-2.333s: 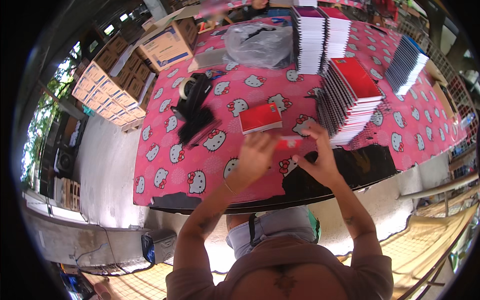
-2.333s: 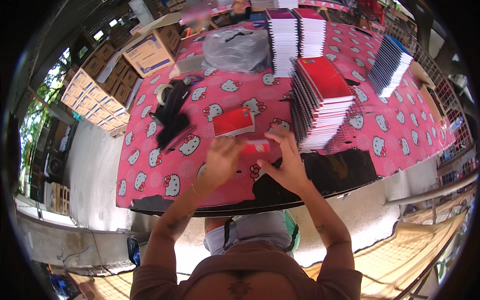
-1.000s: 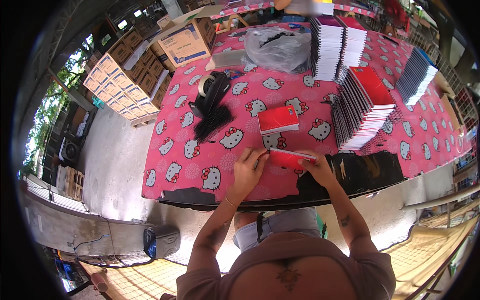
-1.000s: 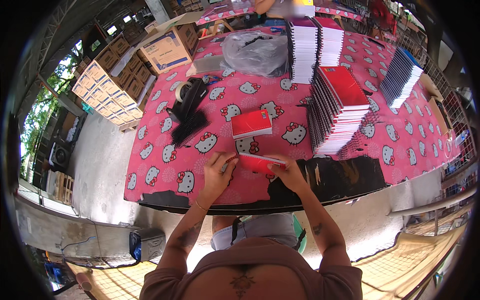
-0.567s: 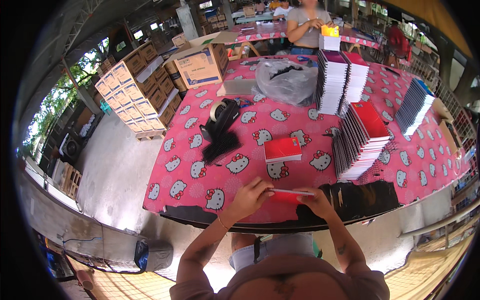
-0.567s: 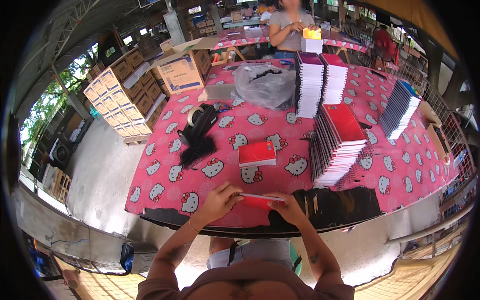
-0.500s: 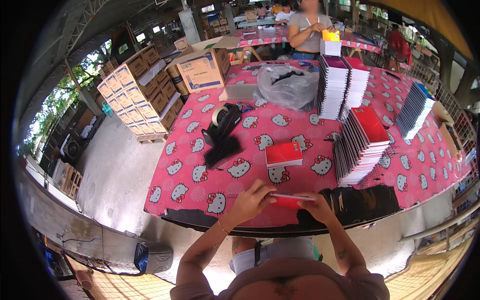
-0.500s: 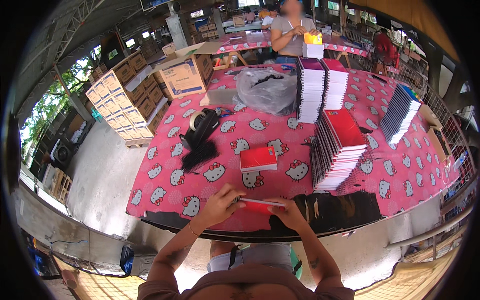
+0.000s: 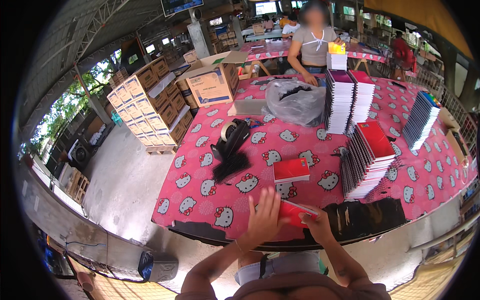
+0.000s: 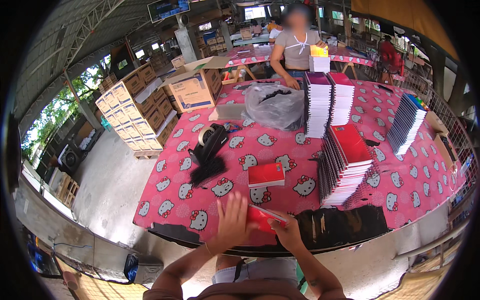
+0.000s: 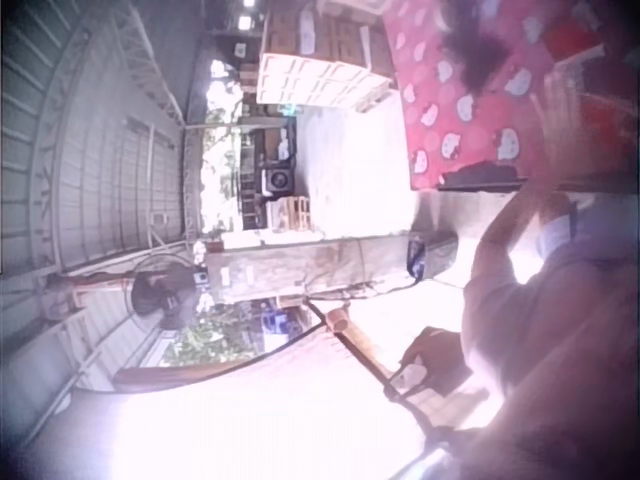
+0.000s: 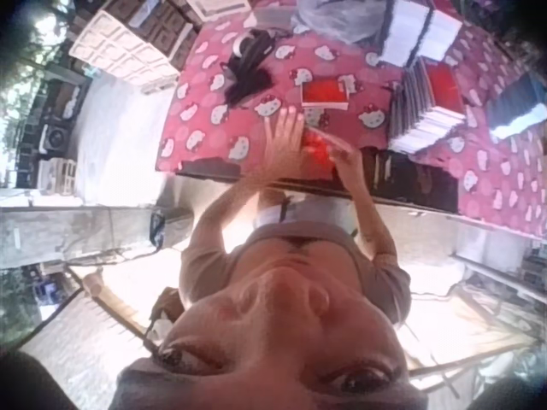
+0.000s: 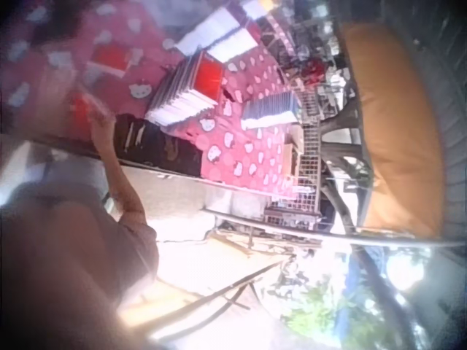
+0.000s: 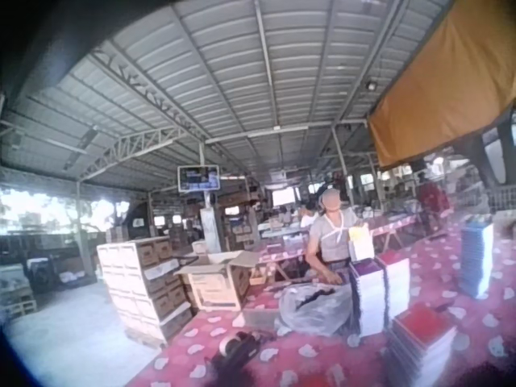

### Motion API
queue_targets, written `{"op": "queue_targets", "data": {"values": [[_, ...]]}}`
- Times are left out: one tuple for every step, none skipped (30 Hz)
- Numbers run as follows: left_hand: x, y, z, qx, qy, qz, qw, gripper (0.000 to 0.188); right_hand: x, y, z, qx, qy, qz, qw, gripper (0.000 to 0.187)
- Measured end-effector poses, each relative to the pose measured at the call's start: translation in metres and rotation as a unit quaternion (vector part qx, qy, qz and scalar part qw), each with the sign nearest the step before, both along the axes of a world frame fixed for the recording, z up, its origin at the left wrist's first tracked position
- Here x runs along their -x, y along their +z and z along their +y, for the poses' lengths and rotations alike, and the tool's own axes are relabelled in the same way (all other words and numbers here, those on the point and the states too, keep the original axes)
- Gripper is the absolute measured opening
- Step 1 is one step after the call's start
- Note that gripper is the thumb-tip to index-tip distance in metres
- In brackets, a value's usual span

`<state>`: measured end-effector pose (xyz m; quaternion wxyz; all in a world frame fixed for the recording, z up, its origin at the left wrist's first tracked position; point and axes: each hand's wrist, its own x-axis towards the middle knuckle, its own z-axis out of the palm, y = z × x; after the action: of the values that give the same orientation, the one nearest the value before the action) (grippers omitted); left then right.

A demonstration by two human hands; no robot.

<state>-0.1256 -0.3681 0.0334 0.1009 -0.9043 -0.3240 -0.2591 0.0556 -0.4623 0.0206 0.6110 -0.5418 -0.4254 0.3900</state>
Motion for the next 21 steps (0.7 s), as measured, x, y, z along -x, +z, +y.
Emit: {"op": "queue_targets", "data": {"values": [[-0.004,0.009,0.005,0.002,-0.003,0.017,1.000,0.081,0.002,-0.003,-0.002,-0.006,0.018,-0.023,1.000,0.034],[-0.011,0.017,0.009,0.006,-0.007,0.030,0.999,0.080,0.001,-0.001,-0.004,-0.001,0.007,-0.002,1.000,0.033],[-0.014,0.019,0.008,0.011,-0.011,0.043,0.999,0.080,-0.002,0.006,-0.004,0.003,-0.003,0.019,1.000,0.033],[-0.004,0.001,-0.010,0.035,-0.037,0.090,0.995,0.082,-0.003,0.009,-0.006,0.008,-0.015,0.040,0.999,0.033],[-0.005,-0.004,-0.013,0.027,-0.035,0.080,0.996,0.083,-0.006,0.005,-0.007,0.002,-0.001,0.018,1.000,0.033],[-0.007,-0.008,-0.015,0.018,-0.034,0.070,0.997,0.084,-0.009,-0.003,-0.007,-0.005,0.012,-0.004,1.000,0.033],[-0.009,-0.010,-0.015,0.010,-0.033,0.059,0.998,0.086,-0.012,-0.007,-0.008,-0.011,0.025,-0.026,0.999,0.033],[-0.011,0.001,-0.008,-0.016,-0.019,0.061,0.998,0.089,-0.008,-0.007,-0.011,0.003,0.037,-0.023,0.999,0.033],[-0.017,0.026,0.014,-0.038,-0.006,0.063,0.997,0.093,-0.003,0.000,-0.009,0.021,0.049,-0.018,0.998,0.033],[-0.022,0.035,0.023,-0.063,0.004,0.060,0.996,0.097,-0.004,0.006,-0.006,0.036,0.059,-0.020,0.997,0.033],[-0.015,0.015,0.008,-0.034,-0.040,0.058,0.997,0.095,-0.007,0.011,-0.005,0.024,0.056,-0.001,0.998,0.033],[-0.003,-0.017,-0.013,-0.005,-0.089,0.053,0.995,0.093,-0.010,0.015,-0.006,0.012,0.049,0.018,0.999,0.032],[0.002,-0.032,-0.023,0.016,-0.139,0.049,0.989,0.092,-0.011,0.017,-0.007,-0.007,0.038,0.035,0.999,0.032],[0.001,-0.024,-0.023,0.020,-0.128,0.065,0.989,0.089,-0.010,0.010,-0.009,-0.005,0.041,0.018,0.999,0.030],[-0.006,-0.003,-0.012,-0.002,-0.090,0.045,0.995,0.088,-0.008,0.010,-0.013,0.016,0.053,-0.006,0.998,0.030],[-0.021,0.024,0.011,-0.022,-0.053,0.030,0.998,0.086,-0.005,0.011,-0.013,0.039,0.064,-0.025,0.997,0.030],[-0.026,0.037,0.021,-0.048,-0.010,0.015,0.999,0.085,-0.004,0.015,-0.011,0.056,0.081,-0.044,0.994,0.030],[-0.026,0.032,0.014,-0.057,-0.038,0.079,0.994,0.095,-0.009,0.016,-0.010,0.046,0.078,-0.040,0.995,0.030],[-0.016,0.004,-0.004,-0.034,-0.084,0.085,0.992,0.094,-0.007,0.015,-0.014,0.028,0.070,-0.039,0.996,0.030],[0.001,-0.035,-0.026,-0.020,-0.130,0.087,0.987,0.094,-0.008,0.016,-0.013,0.002,0.061,-0.042,0.997,0.030],[0.009,-0.054,-0.034,-0.010,-0.176,0.087,0.980,0.094,-0.009,0.019,-0.010,-0.028,0.051,-0.049,0.997,0.030]]}}
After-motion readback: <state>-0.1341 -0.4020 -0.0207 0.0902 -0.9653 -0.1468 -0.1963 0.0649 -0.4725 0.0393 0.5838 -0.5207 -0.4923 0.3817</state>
